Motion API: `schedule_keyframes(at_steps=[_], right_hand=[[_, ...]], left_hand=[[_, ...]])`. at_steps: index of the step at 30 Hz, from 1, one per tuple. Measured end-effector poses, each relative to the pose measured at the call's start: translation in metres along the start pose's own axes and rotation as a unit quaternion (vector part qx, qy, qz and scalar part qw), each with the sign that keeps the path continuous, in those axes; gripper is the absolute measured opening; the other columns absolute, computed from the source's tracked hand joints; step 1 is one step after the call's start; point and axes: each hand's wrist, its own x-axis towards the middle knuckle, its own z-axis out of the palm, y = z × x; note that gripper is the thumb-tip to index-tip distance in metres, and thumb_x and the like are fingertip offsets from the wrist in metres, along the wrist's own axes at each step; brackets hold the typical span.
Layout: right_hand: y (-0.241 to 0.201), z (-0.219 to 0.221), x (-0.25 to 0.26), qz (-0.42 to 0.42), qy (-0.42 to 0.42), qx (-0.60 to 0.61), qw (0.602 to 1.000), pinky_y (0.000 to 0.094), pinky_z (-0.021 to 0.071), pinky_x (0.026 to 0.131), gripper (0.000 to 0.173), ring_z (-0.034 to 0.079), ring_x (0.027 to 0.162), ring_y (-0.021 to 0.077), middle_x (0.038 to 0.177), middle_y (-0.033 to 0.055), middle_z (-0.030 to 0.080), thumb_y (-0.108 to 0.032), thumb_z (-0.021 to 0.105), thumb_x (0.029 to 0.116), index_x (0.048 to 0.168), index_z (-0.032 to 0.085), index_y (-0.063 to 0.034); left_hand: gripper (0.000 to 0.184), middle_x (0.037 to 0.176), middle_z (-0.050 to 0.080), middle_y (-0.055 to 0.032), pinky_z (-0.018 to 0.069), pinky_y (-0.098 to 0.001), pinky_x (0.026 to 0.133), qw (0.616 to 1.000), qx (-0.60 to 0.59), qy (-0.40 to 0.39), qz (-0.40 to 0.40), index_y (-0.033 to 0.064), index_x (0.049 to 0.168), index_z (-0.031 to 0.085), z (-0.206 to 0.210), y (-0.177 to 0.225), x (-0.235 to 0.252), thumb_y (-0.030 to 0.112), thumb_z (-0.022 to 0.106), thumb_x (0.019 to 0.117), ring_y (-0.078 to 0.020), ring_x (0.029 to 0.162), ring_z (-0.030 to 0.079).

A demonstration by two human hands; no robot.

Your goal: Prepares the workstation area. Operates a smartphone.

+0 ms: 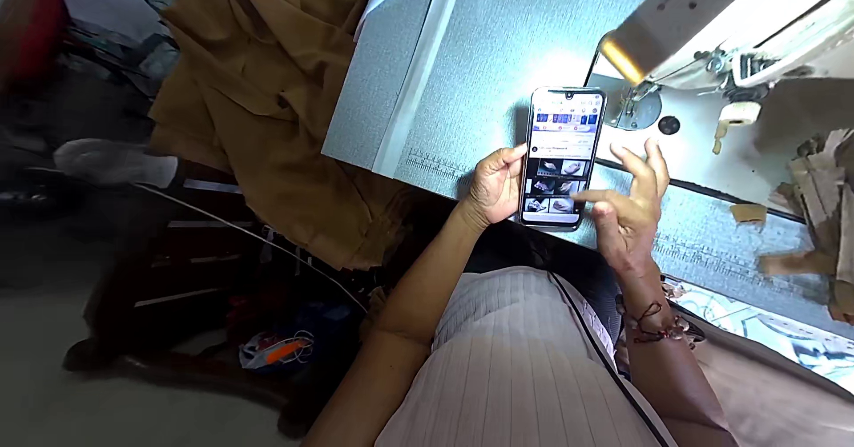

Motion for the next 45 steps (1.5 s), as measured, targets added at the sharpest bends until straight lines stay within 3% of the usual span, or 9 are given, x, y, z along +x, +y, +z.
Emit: schedule_keyframes(at_steps=[5,15,22,29,33,36,37,39,45], right_hand=[[-0.003,-0.001,-0.001,0.055,0.016,0.000,0.998,0.0546,0.0102,0.127,0.061,0.021,0.153,0.0442,0.153,0.0261,0.044,-0.048,0.029,0.1100,0.124,0.070,-0.0044],[0.008,0.006,0.007,0.076,0.070,0.043,0.994,0.0517,0.0164,0.125,0.052,0.034,0.147,0.0475,0.143,0.0313,0.053,-0.034,0.033,0.1110,0.121,0.071,-0.0008],[-0.001,0.001,-0.001,0.038,0.028,0.082,0.995,0.0569,0.0095,0.126,0.059,0.021,0.151,0.0500,0.144,0.0305,0.052,-0.040,0.038,0.1090,0.082,0.075,-0.0036],[-0.008,0.000,-0.004,0.067,-0.027,0.039,0.997,0.0625,0.0101,0.124,0.051,0.013,0.153,0.0523,0.153,0.0264,0.044,-0.038,0.039,0.1096,0.094,0.076,-0.0056],[-0.010,0.002,0.002,0.098,-0.026,0.019,0.995,0.0609,0.0132,0.124,0.048,0.017,0.152,0.0514,0.155,0.0267,0.042,-0.039,0.037,0.1104,0.128,0.070,-0.0098],[-0.007,0.002,0.001,0.087,-0.024,0.019,0.996,0.0588,0.0123,0.124,0.050,0.018,0.153,0.0498,0.156,0.0264,0.041,-0.038,0.034,0.1107,0.137,0.064,-0.0078],[-0.007,0.002,0.002,0.090,-0.020,0.023,0.995,0.0576,0.0120,0.125,0.050,0.019,0.153,0.0489,0.155,0.0262,0.043,-0.037,0.033,0.1108,0.137,0.063,-0.0067],[-0.006,0.002,0.003,0.098,-0.010,0.034,0.995,0.0556,0.0129,0.125,0.049,0.022,0.152,0.0474,0.152,0.0260,0.046,-0.035,0.034,0.1107,0.135,0.064,-0.0048],[-0.002,0.004,0.004,0.117,0.025,0.062,0.991,0.0507,0.0164,0.126,0.048,0.029,0.151,0.0410,0.148,0.0241,0.052,-0.030,0.033,0.1106,0.132,0.063,-0.0002]], left_hand=[[0.040,0.108,0.074,-0.0072,0.0583,-0.0379,0.089,1.000,0.020,0.013,0.002,0.0104,0.114,0.061,0.001,0.001,0.000,0.028,0.027,0.1021,-0.0190,0.103,0.072],[0.046,0.109,0.071,-0.0087,0.0571,-0.0395,0.091,0.998,0.056,0.024,0.014,0.0093,0.120,0.056,0.002,0.005,0.004,0.032,0.019,0.1036,-0.0205,0.104,0.070],[0.044,0.110,0.072,-0.0087,0.0573,-0.0392,0.090,0.997,0.061,0.028,0.028,0.0089,0.118,0.058,0.001,0.003,0.002,0.032,0.025,0.1022,-0.0202,0.105,0.070],[0.045,0.111,0.072,-0.0101,0.0574,-0.0397,0.090,0.995,0.074,0.053,0.034,0.0070,0.119,0.060,-0.003,0.004,-0.002,0.035,0.031,0.1002,-0.0216,0.104,0.070],[0.048,0.121,0.069,-0.0127,0.0554,-0.0427,0.096,0.998,0.051,0.018,0.032,0.0067,0.132,0.054,-0.005,0.005,-0.002,0.037,0.038,0.0981,-0.0246,0.114,0.067],[0.045,0.097,0.067,-0.0040,0.0550,-0.0296,0.089,0.934,0.074,0.349,-0.026,0.0131,0.117,0.059,0.092,0.012,0.003,0.032,0.020,0.1062,-0.0135,0.093,0.068],[0.045,0.097,0.067,-0.0042,0.0548,-0.0296,0.089,0.933,0.071,0.352,-0.030,0.0130,0.117,0.059,0.093,0.013,0.004,0.032,0.020,0.1059,-0.0137,0.093,0.068],[0.050,0.124,0.067,-0.0137,0.0536,-0.0420,0.099,0.998,0.045,0.027,0.022,0.0056,0.135,0.052,0.004,0.007,-0.004,0.038,0.035,0.1002,-0.0245,0.117,0.066],[0.050,0.122,0.070,-0.0119,0.0544,-0.0440,0.098,1.000,0.020,0.001,0.016,0.0091,0.132,0.057,-0.004,0.004,-0.001,0.042,0.052,0.0947,-0.0249,0.116,0.067]])
